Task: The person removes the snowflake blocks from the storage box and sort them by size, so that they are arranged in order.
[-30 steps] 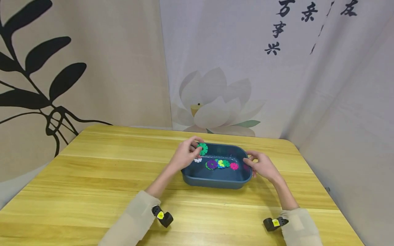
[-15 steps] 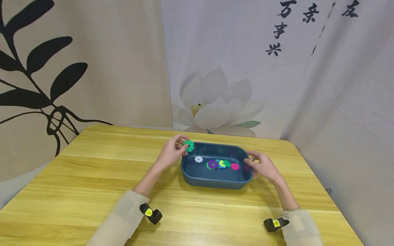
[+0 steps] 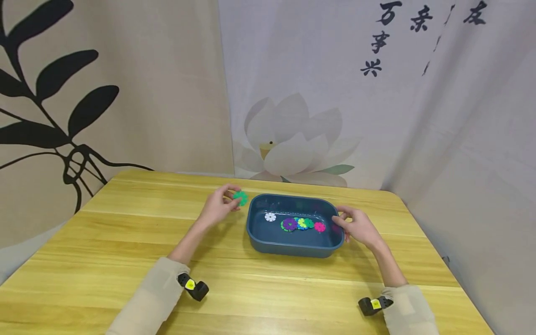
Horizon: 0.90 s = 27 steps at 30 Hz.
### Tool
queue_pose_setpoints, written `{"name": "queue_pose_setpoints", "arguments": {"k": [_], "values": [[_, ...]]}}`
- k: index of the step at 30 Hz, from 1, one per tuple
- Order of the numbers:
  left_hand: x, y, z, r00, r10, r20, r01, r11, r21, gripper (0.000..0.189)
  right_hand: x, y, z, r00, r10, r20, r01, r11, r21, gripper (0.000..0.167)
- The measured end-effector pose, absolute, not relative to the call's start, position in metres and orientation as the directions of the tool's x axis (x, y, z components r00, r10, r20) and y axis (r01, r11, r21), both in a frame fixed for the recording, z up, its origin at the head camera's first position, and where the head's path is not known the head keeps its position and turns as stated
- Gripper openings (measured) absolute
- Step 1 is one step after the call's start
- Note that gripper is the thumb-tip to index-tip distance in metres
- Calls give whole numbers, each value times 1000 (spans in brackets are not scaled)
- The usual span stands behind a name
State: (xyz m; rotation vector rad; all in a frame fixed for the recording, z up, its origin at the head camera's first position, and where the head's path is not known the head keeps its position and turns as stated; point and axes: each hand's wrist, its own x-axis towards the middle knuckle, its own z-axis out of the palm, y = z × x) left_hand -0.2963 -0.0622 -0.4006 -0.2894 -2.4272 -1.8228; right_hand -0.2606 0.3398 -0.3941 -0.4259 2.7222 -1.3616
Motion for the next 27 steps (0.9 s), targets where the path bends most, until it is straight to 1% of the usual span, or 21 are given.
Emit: {"name": "queue_pose_setpoints", "arguments": {"k": [5,15,18,22,27], "values": [[-300,-67,-410,-984,114,140,170,319,933,34,-260,340,-395,-959,-277,66,-220,572,-790,55],[-297,-72,-421,-988,149,48,103,383,918,35,-261,340,-396,-957,-284,62,-222,575,-788,54],[-296,-74,-421,-987,153,41,106,445,889,34,-261,340,-395,-959,-280,52,-213,581,-786,53],[-297,-75,-422,-986,153,63,135,527,839,33,-262,340,-394,-960,-278,46,-206,581,-787,54],[-297,-75,-423,-984,164,74,156,574,804,34,-261,340,-393,-959,-279,48,-208,577,-790,54]]}}
